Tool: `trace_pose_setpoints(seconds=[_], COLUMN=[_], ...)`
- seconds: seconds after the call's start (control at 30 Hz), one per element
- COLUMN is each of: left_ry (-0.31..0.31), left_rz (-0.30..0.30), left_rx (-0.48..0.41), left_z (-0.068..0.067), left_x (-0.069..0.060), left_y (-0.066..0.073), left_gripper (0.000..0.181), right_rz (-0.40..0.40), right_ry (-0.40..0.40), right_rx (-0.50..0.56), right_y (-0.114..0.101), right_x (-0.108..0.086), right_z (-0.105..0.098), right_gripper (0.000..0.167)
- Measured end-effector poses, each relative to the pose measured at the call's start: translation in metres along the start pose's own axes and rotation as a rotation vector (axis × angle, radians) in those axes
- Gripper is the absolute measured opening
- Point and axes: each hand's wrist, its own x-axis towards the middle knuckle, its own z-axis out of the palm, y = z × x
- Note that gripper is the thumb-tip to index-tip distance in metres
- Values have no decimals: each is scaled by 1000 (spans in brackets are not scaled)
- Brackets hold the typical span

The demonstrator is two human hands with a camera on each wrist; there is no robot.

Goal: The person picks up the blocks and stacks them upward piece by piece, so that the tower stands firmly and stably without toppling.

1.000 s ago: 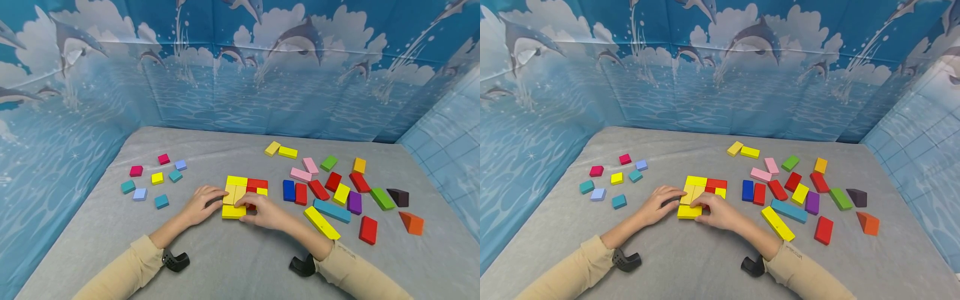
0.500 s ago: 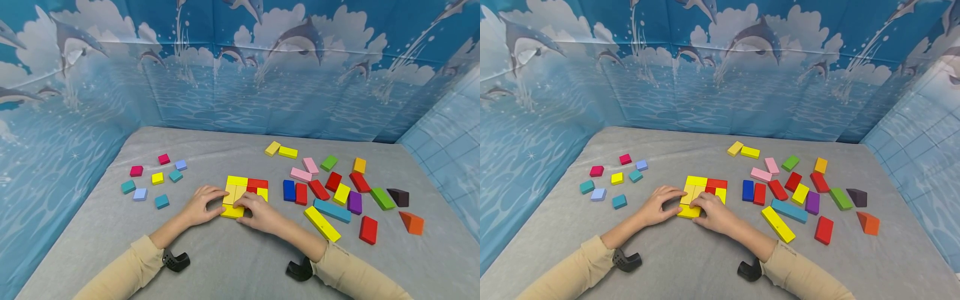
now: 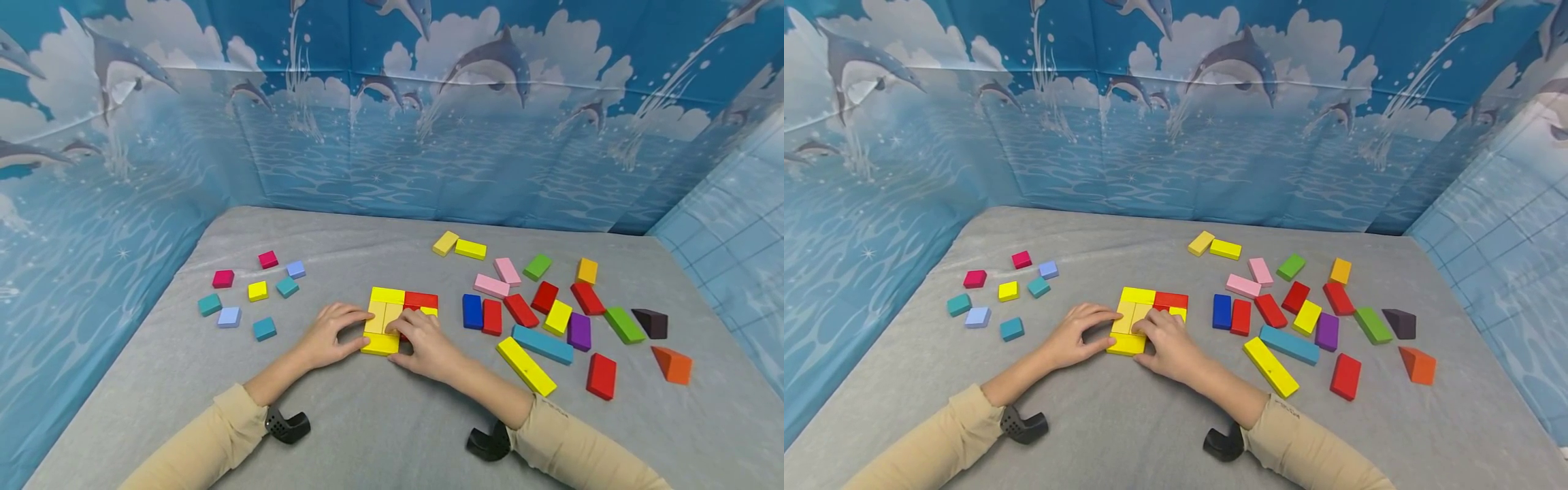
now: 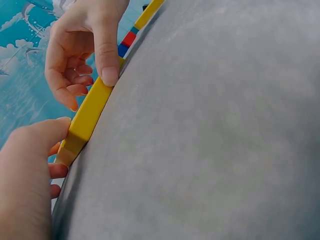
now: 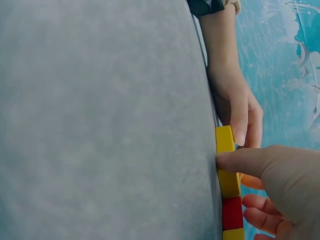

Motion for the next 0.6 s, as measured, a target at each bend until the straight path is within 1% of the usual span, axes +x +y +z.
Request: trace_pose_setpoints(seconds=[0.23,0.3,0.37,0.43,0.5,0.53,0.6], left_ry=[3,0,-5,-8,-8,-9,-8], left_rz=[-4,-9,-14,-15,-12,-11,-10], left_rx=[-11,-14,-15,-10,-8,-7,-4], left_z=[0,0,0,0,0,0,0], left_x=[0,0,0,0,0,0,0], left_y=[0,-1,0,0,0,0,0], left_gripper=[39,39,40,40,40,40,39], right_rz=[10,10,13,14,36,52,88], right_ry=[0,-9,-37,-74,-90,-88,-56], right_rx=[18,26,57,108,167,198,227], right_y=[1,2,4,9,18,25,44], right_x=[0,1,3,8,16,21,32], right_z=[0,0,-4,-12,-25,-32,-46], right_gripper=[40,41,42,42,42,41,38])
